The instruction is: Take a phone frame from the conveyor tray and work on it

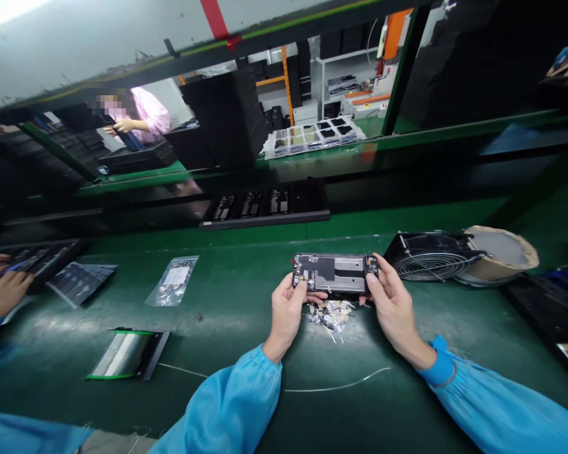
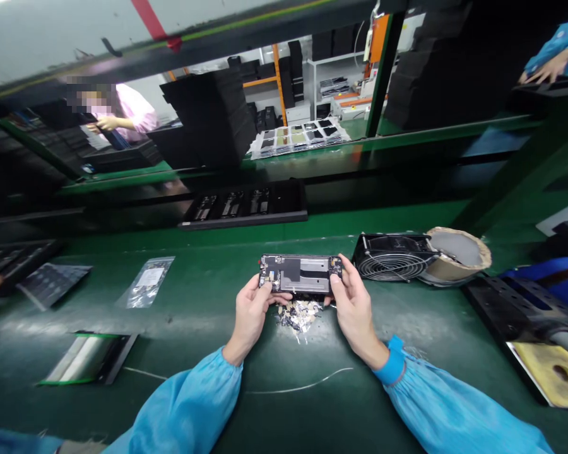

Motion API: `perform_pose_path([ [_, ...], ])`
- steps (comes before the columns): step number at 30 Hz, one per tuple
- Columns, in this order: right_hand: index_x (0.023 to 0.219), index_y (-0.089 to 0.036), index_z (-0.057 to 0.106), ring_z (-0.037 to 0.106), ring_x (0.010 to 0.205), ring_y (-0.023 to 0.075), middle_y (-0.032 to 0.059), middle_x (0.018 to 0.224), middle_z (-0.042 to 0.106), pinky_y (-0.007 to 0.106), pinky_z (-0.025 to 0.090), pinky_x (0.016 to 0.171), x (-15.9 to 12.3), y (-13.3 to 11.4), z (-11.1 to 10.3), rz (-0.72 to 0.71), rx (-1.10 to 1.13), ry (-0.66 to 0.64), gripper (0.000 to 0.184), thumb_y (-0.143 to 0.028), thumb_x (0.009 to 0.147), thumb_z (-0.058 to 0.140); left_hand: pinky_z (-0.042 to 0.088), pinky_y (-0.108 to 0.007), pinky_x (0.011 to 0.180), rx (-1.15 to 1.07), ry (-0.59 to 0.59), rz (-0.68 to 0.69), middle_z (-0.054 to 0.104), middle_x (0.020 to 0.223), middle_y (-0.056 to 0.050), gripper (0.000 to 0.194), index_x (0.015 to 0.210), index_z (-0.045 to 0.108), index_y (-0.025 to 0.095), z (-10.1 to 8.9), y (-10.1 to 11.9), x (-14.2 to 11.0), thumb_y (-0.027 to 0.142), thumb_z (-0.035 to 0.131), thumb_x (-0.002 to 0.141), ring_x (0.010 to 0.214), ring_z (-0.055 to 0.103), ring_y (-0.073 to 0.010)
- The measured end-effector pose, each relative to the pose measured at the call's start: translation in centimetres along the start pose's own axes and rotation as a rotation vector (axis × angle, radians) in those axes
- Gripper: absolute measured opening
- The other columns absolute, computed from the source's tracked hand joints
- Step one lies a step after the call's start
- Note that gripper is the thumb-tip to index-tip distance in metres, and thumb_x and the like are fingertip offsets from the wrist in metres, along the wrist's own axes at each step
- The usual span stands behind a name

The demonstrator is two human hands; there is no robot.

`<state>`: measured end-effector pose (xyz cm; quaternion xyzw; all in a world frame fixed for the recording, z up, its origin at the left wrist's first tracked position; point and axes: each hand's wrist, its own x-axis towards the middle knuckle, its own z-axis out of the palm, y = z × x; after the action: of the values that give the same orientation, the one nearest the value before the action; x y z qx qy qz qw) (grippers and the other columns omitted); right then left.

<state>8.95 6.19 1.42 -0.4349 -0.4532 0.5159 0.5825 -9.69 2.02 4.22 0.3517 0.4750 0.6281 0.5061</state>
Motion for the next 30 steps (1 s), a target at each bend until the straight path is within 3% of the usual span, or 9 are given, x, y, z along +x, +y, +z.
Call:
perform_pose_path([
  [18, 0.15, -0.025, 0.06, 0.065, 0.068, 0.0185, 0.0103, 0.12, 0.075, 0.033, 0.063, 0.052, 0.09, 0.15, 0.0, 0.017, 0.012, 0.007, 0.074, -0.062, 0.089, 0.079, 0.064, -0.033, 0.061, -0.011, -0.007, -0.006, 0.082, 0.087, -0.011, 0.052, 0.108, 0.066, 0.014, -0.05, 0.02, 0.04, 0.056, 0.084, 0.083, 0.077, 0.082, -0.0282],
  [30, 0.151, -0.025, 0.059, 0.063, 0.066, 0.0185, 0.0101, 0.117, 0.076, 0.034, 0.062, 0.05, 0.2, 0.22, -0.02, 0.029, 0.022, -0.006, 0.076, -0.063, 0.088, 0.079, 0.063, -0.031, 0.058, 0.001, 0.005, -0.001, 0.082, 0.088, -0.011, 0.055, 0.106, 0.067, 0.014, -0.02, 0.13, 0.11, 0.059, 0.086, 0.081, 0.067, 0.08, -0.024],
])
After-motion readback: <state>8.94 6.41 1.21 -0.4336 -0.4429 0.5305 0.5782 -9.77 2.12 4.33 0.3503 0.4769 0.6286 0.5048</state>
